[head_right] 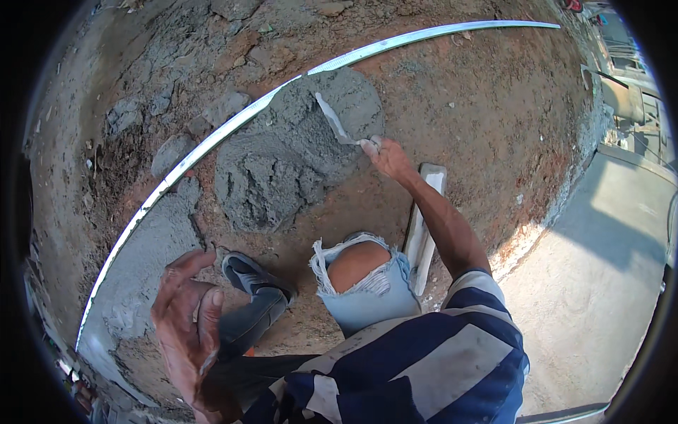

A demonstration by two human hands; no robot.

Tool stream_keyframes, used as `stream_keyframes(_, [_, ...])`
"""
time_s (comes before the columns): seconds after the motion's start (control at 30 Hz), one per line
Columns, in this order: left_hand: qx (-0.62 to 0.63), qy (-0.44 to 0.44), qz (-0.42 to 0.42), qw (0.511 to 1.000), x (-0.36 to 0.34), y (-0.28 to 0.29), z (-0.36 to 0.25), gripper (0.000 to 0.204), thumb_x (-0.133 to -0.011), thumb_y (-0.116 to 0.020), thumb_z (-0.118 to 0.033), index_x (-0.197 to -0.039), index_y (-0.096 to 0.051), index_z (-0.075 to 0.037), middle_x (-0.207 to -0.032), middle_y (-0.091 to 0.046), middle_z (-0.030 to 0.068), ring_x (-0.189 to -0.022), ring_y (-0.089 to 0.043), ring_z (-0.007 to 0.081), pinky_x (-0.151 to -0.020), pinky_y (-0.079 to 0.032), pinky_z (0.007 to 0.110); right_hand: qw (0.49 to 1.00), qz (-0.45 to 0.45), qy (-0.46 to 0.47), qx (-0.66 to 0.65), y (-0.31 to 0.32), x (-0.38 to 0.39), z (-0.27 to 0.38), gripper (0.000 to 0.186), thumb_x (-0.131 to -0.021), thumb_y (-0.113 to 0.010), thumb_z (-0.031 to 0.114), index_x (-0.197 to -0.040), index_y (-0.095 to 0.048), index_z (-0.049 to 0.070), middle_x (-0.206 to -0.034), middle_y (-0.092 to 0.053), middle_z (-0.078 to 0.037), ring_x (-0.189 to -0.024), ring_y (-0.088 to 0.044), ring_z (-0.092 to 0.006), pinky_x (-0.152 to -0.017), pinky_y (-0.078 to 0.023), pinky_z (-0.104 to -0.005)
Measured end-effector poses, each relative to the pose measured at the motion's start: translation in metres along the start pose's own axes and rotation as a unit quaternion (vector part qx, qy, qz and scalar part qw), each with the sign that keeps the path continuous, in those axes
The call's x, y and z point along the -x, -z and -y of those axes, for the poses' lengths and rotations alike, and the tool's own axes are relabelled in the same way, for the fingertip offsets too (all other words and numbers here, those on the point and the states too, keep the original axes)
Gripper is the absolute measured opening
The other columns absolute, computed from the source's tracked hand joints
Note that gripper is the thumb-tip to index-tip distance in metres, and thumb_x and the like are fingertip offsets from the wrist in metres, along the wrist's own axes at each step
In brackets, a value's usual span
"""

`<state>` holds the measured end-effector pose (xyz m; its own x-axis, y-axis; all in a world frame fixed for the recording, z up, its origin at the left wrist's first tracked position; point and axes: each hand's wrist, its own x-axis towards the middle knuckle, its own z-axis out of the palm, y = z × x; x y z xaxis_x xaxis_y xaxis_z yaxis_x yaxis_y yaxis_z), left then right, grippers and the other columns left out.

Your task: The person pours cement from a bucket onto a dirt surface, uses a long metal straightedge to level it, and then smooths the surface with a hand trowel. They use their hands to fill in gaps and ensure the mixture is evenly distributed along the edge.

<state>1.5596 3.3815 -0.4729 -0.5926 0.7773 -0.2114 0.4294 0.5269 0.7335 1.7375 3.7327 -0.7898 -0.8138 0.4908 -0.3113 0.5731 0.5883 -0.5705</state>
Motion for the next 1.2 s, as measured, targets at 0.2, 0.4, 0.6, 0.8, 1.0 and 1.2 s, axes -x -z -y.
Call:
stream_keyframes(0.2, [-0.098,0.039,-0.060,0.993,0.020,-0.002,-0.024,0.033,-0.092,-0.058,-0.025,-0.074,-0.056,0.002,-0.109,-0.063,0.0183,-0.110,-0.056,0.0387,-0.092,-0.043,0.048,0.967,0.079,-0.178,-0.162,0.075,-0.036,-0.033,0.047,-0.093,-0.051,0.050,-0.080,-0.054,0.005,-0.064,-0.052,-0.004,-0.053,-0.051,-0.0148,-0.047,-0.042,-0.0330])
stream_keyframes(0.4, [-0.123,0.037,-0.078,0.989,0.045,-0.010,-0.023,0.011,-0.079,-0.068,-0.009,-0.077,-0.060,-0.001,-0.109,-0.063,0.0135,-0.105,-0.059,0.0364,-0.087,-0.045,0.047,0.909,0.023,-0.238,-0.342,0.107,-0.044,-0.022,0.044,-0.094,-0.050,0.047,-0.078,-0.052,0.007,-0.063,-0.049,-0.002,-0.047,-0.046,-0.0131,-0.041,-0.040,-0.0309])
stream_keyframes(0.6, [-0.130,0.047,-0.070,0.988,0.035,-0.022,-0.033,0.012,-0.077,-0.069,-0.009,-0.078,-0.061,0.000,-0.109,-0.063,0.0126,-0.105,-0.059,0.0363,-0.086,-0.046,0.047,0.888,0.276,-0.124,-0.346,-0.017,0.008,0.108,0.042,-0.095,-0.050,0.045,-0.105,-0.058,0.005,-0.065,-0.050,-0.002,-0.051,-0.048,-0.0099,-0.043,-0.041,-0.0276])
stream_keyframes(0.8, [-0.120,0.044,-0.075,0.989,0.035,-0.022,-0.041,0.013,-0.077,-0.070,-0.011,-0.078,-0.062,0.000,-0.110,-0.063,0.0127,-0.106,-0.059,0.0365,-0.085,-0.045,0.048,0.879,0.183,-0.209,-0.389,-0.044,-0.039,0.092,0.043,-0.092,-0.052,0.049,-0.083,-0.055,0.007,-0.064,-0.053,-0.003,-0.048,-0.050,-0.0118,-0.043,-0.041,-0.0288])
stream_keyframes(1.0, [-0.141,0.067,-0.093,0.983,0.046,-0.019,-0.039,0.013,-0.075,-0.070,-0.010,-0.081,-0.063,-0.001,-0.110,-0.063,0.0114,-0.106,-0.058,0.0359,-0.086,-0.046,0.048,0.840,0.031,-0.255,-0.478,0.015,-0.019,0.031,0.045,-0.091,-0.052,0.053,-0.076,-0.051,0.010,-0.060,-0.051,-0.003,-0.043,-0.048,-0.0133,-0.039,-0.040,-0.0301])
stream_keyframes(1.2, [-0.133,0.061,-0.059,0.988,0.037,-0.027,-0.041,0.018,-0.073,-0.073,-0.010,-0.086,-0.065,-0.002,-0.112,-0.062,0.0081,-0.109,-0.057,0.0323,-0.087,-0.046,0.046,0.891,0.203,-0.169,-0.369,-0.013,-0.051,0.076,0.044,-0.092,-0.052,0.050,-0.081,-0.052,0.008,-0.062,-0.052,-0.003,-0.047,-0.049,-0.0129,-0.041,-0.041,-0.0303])
